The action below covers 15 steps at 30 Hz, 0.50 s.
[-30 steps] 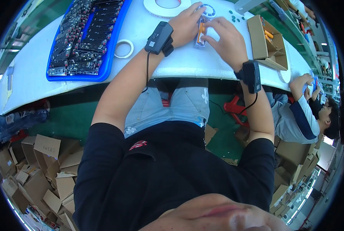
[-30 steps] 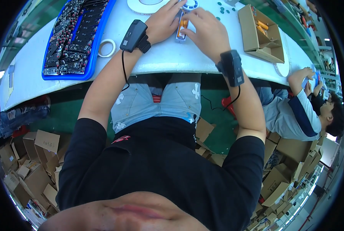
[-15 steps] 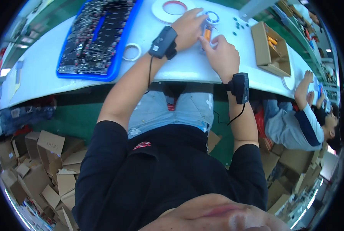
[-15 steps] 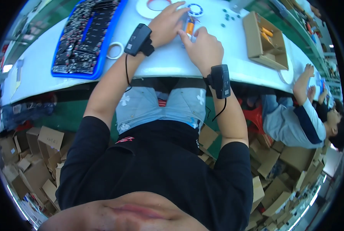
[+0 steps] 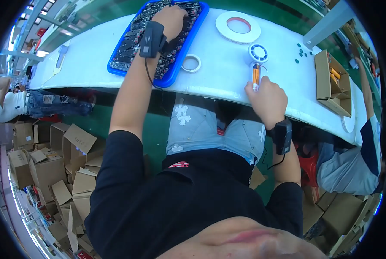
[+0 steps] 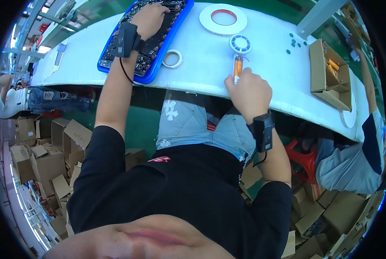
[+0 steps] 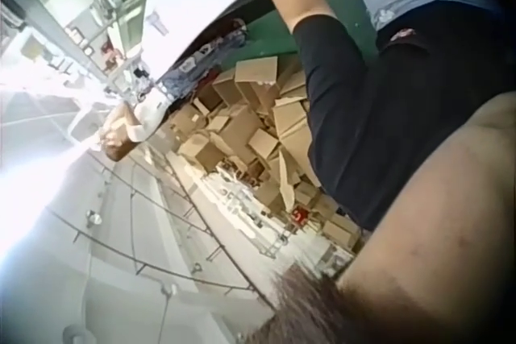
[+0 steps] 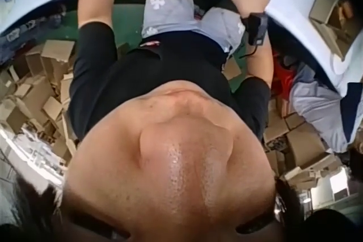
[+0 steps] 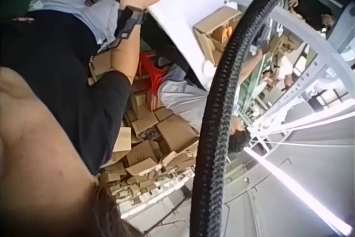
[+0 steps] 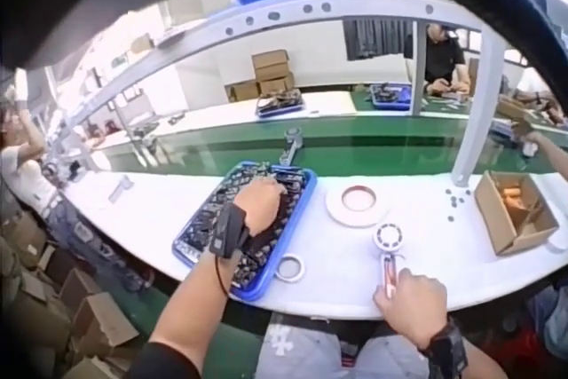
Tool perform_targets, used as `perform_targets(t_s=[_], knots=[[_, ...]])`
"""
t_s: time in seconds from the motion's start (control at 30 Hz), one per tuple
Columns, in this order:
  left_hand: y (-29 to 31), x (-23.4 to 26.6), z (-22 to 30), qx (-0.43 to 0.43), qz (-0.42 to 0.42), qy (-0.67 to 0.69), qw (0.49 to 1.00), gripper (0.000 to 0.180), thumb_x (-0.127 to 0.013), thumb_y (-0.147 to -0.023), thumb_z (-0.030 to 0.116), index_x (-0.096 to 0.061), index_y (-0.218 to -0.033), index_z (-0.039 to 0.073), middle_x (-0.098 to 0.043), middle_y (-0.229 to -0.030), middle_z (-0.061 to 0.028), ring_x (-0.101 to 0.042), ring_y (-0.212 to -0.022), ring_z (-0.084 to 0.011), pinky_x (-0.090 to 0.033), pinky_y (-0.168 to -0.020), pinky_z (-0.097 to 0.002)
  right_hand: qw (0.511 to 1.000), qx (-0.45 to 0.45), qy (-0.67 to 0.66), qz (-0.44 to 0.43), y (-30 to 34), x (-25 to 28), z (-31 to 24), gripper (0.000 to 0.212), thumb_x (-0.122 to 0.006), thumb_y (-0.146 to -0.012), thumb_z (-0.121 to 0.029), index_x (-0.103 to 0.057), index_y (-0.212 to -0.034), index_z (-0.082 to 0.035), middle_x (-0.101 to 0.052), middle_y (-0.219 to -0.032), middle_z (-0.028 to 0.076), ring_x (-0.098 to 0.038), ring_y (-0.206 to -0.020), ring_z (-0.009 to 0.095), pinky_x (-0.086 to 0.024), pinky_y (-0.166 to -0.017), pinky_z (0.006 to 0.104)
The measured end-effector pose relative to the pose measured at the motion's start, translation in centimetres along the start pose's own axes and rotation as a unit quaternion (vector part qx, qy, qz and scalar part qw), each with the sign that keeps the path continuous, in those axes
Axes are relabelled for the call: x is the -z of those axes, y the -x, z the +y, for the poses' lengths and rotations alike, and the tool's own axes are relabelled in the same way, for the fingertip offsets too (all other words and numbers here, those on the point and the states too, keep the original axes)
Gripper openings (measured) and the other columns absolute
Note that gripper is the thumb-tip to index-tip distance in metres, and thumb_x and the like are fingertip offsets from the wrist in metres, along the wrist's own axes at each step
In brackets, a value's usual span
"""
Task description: The person picks up a circuit board from a tray, applies tape to it, and presses it into a handheld fan housing. They then install a battery into the housing and set the assembled fan aside.
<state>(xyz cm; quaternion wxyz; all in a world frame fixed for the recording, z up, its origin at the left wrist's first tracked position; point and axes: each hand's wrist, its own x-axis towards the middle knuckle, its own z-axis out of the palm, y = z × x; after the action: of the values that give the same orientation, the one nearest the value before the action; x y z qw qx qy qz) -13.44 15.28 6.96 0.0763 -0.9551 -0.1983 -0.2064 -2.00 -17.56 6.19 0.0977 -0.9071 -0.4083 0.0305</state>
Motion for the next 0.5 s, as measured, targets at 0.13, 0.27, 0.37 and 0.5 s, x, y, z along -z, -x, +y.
perform_targets(t_s=[0.13, 0.27, 0.37, 0.5], knots=[[-0.8, -3.1, -2.4, -0.066, -0.081, 0.024, 0.994, 0.029, -0.057, -0.092, 0.018, -0.065, -0.117, 0.006, -0.067, -0.11, -0.0165, -0.063, -0.102, -0.0359, -0.051, -0.092, -0.0427, 1.0, 0.018, -0.016, 0.001, 1.8, -0.2, -0.6, 0.047, -0.06, -0.09, -0.045, -0.063, -0.08, 0.001, -0.067, -0.069, 0.02, -0.067, -0.062, 0.037, -0.054, -0.06, 0.0428], [-1.2, -3.1, -2.5, -0.081, -0.103, 0.051, 0.99, 0.024, -0.061, -0.09, 0.013, -0.067, -0.112, 0.005, -0.067, -0.112, -0.0147, -0.062, -0.106, -0.0351, -0.05, -0.094, -0.0423, 0.997, 0.021, -0.059, -0.032, 2.3, 0.2, -0.4, 0.046, -0.061, -0.091, -0.044, -0.063, -0.08, 0.0, -0.066, -0.065, 0.018, -0.065, -0.058, 0.036, -0.052, -0.057, 0.0418], [-0.8, -2.5, -2.9, -0.085, -0.103, 0.062, 0.989, 0.022, -0.062, -0.089, 0.013, -0.067, -0.109, 0.005, -0.066, -0.112, -0.0145, -0.061, -0.106, -0.0349, -0.049, -0.094, -0.0423, 0.993, 0.025, -0.112, -0.028, 2.4, 0.5, 0.5, 0.041, -0.062, -0.092, -0.04, -0.063, -0.082, 0.0, -0.064, -0.065, 0.016, -0.063, -0.057, 0.032, -0.05, -0.057, 0.0397], [-0.7, -0.5, -3.7, -0.121, -0.144, 0.029, 0.982, 0.021, -0.064, -0.089, 0.013, -0.066, -0.107, 0.004, -0.066, -0.111, -0.0141, -0.062, -0.105, -0.0337, -0.049, -0.091, -0.0438, 0.965, 0.044, -0.252, 0.055, 1.3, 0.4, 2.6, 0.027, -0.067, -0.092, -0.026, -0.066, -0.089, 0.001, -0.062, -0.069, 0.012, -0.059, -0.06, 0.025, -0.048, -0.059, 0.035]])
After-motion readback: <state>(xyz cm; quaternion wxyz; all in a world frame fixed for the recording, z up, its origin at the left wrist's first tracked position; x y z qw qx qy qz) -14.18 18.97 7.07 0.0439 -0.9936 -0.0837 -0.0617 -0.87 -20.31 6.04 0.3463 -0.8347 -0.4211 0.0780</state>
